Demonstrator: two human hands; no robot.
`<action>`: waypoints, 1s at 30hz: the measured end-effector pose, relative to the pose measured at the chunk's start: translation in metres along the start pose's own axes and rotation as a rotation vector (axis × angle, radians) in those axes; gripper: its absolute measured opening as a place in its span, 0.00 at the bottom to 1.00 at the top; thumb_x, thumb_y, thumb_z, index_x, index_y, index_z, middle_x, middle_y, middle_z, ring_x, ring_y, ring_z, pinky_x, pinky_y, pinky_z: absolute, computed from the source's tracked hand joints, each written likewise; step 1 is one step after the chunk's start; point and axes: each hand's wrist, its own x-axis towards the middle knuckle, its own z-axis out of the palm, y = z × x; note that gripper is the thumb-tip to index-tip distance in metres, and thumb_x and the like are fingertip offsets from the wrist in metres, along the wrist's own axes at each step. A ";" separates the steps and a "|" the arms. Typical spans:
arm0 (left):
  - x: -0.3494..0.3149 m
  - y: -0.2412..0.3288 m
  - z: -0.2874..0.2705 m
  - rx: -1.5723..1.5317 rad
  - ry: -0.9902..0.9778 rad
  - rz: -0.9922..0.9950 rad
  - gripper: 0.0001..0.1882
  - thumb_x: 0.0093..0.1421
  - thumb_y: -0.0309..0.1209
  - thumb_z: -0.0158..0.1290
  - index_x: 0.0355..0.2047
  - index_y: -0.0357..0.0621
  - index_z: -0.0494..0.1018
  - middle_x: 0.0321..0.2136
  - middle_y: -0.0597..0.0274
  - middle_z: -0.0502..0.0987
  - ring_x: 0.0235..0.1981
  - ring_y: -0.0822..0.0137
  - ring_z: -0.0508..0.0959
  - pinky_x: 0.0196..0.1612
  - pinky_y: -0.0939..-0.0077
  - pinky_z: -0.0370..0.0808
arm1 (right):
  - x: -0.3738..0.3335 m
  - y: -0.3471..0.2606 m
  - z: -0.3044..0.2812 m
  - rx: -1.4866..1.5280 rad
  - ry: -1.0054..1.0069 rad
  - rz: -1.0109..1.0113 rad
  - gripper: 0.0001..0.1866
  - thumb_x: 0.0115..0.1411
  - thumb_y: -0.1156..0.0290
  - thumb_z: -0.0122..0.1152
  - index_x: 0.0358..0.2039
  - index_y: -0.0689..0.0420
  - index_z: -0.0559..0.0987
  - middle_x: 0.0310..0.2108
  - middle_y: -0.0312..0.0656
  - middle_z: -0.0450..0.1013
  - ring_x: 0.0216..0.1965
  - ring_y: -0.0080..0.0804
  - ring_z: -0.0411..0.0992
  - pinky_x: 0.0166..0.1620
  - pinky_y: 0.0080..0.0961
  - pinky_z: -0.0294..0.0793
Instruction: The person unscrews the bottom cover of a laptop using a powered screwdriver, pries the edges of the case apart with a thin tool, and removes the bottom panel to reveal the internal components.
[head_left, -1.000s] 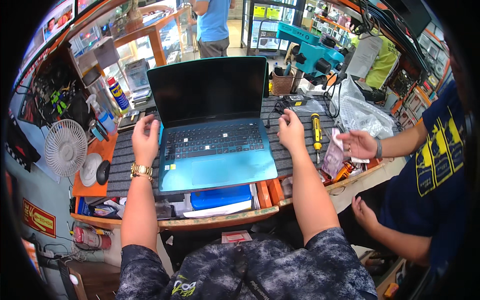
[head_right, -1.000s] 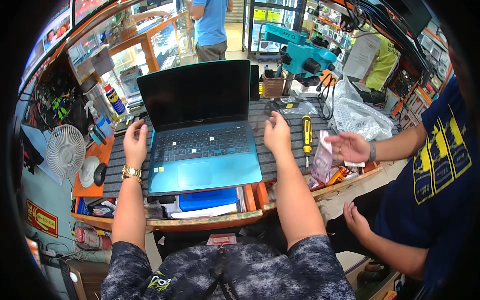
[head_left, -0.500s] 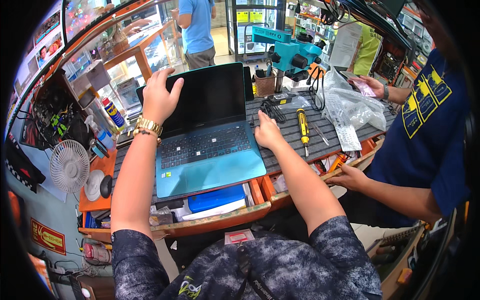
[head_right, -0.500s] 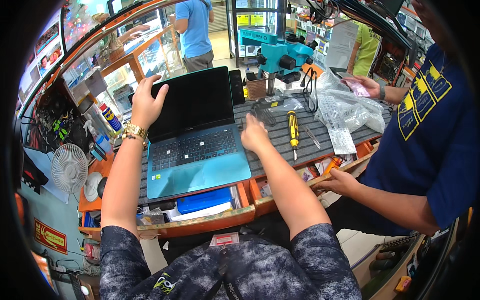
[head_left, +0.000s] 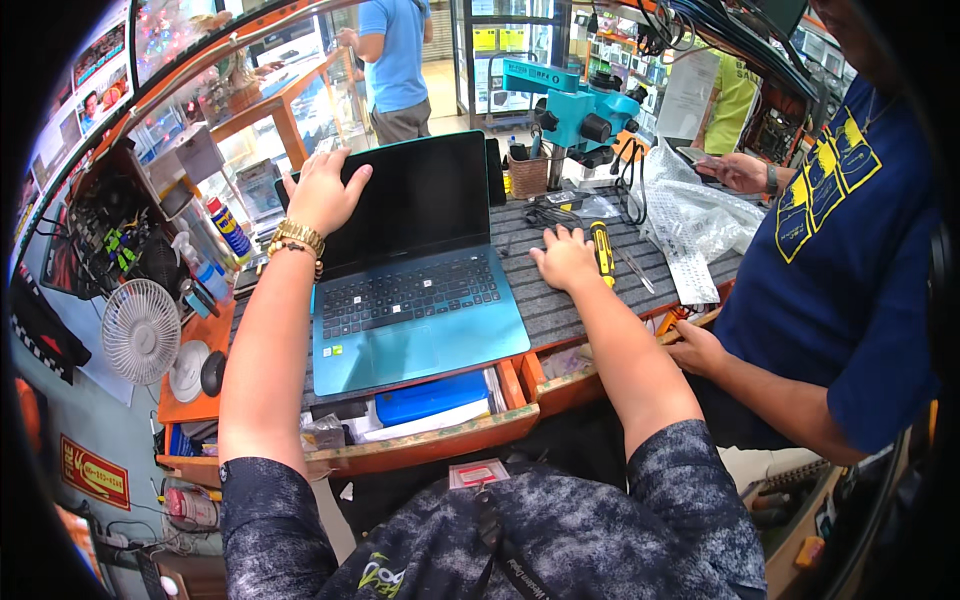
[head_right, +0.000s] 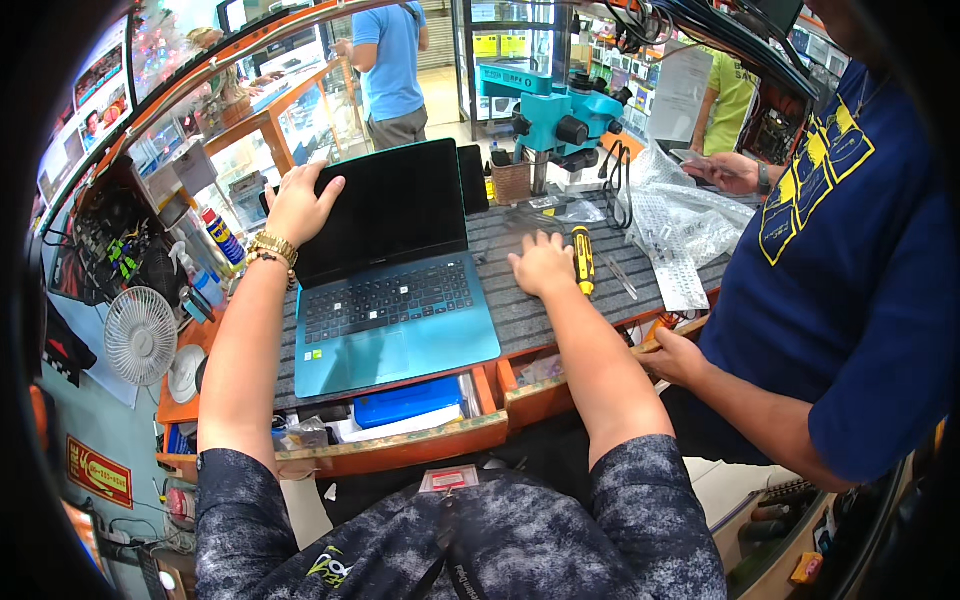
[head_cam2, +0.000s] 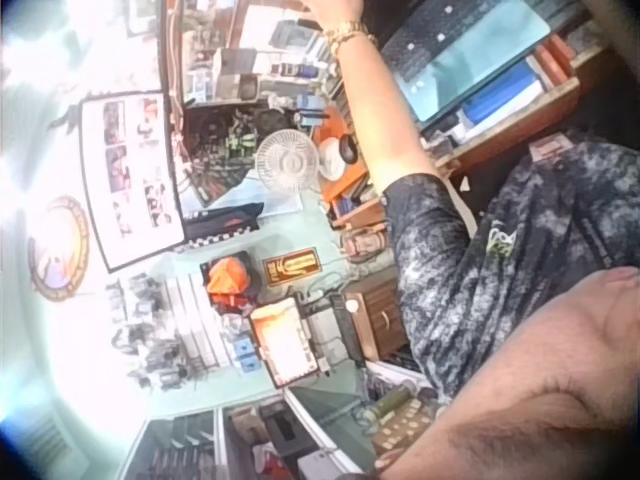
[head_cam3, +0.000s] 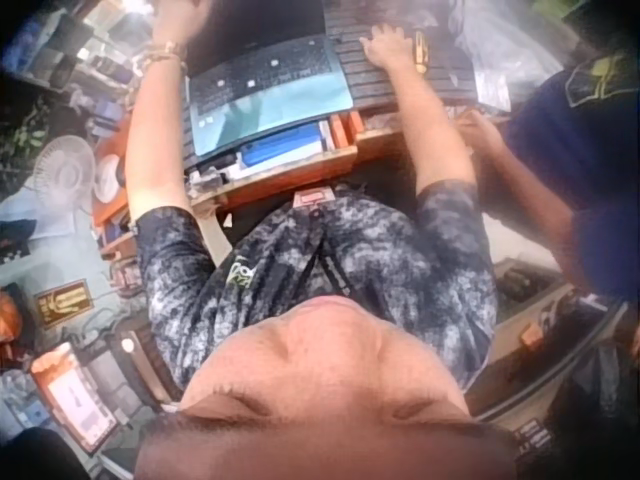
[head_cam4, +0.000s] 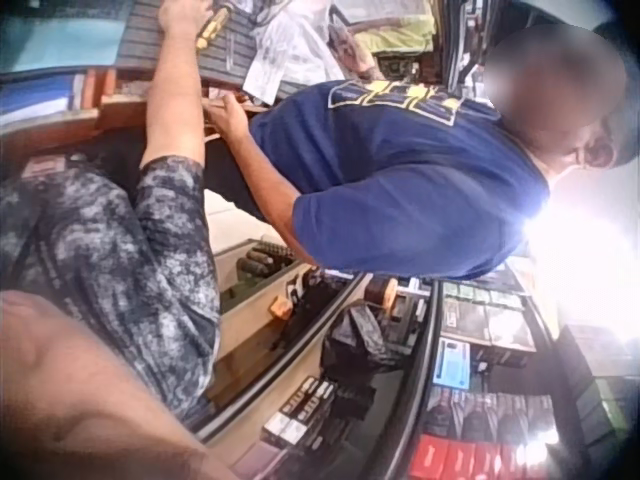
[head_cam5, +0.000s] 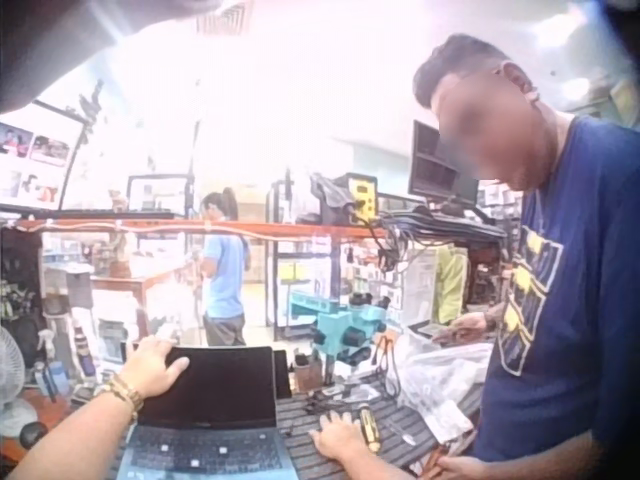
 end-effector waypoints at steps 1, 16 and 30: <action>0.001 0.000 -0.001 -0.001 0.004 -0.001 0.33 0.78 0.61 0.55 0.71 0.53 0.77 0.68 0.55 0.80 0.75 0.49 0.73 0.75 0.20 0.59 | 0.004 0.006 0.000 -0.003 -0.003 0.024 0.36 0.80 0.41 0.54 0.77 0.53 0.74 0.81 0.49 0.67 0.78 0.55 0.63 0.76 0.61 0.65; -0.011 -0.002 -0.014 -0.010 -0.031 -0.003 0.33 0.77 0.60 0.56 0.71 0.54 0.78 0.68 0.53 0.81 0.73 0.48 0.76 0.76 0.14 0.57 | -0.122 -0.042 -0.046 0.526 0.223 -0.341 0.18 0.70 0.61 0.73 0.53 0.60 0.87 0.57 0.54 0.81 0.62 0.59 0.77 0.67 0.52 0.76; -0.059 0.003 -0.084 -0.119 -0.048 0.218 0.18 0.73 0.40 0.65 0.56 0.43 0.85 0.48 0.47 0.88 0.53 0.43 0.86 0.61 0.51 0.81 | -0.171 -0.045 -0.027 0.691 0.127 -0.365 0.60 0.59 0.46 0.85 0.80 0.68 0.64 0.71 0.64 0.73 0.74 0.64 0.70 0.76 0.53 0.69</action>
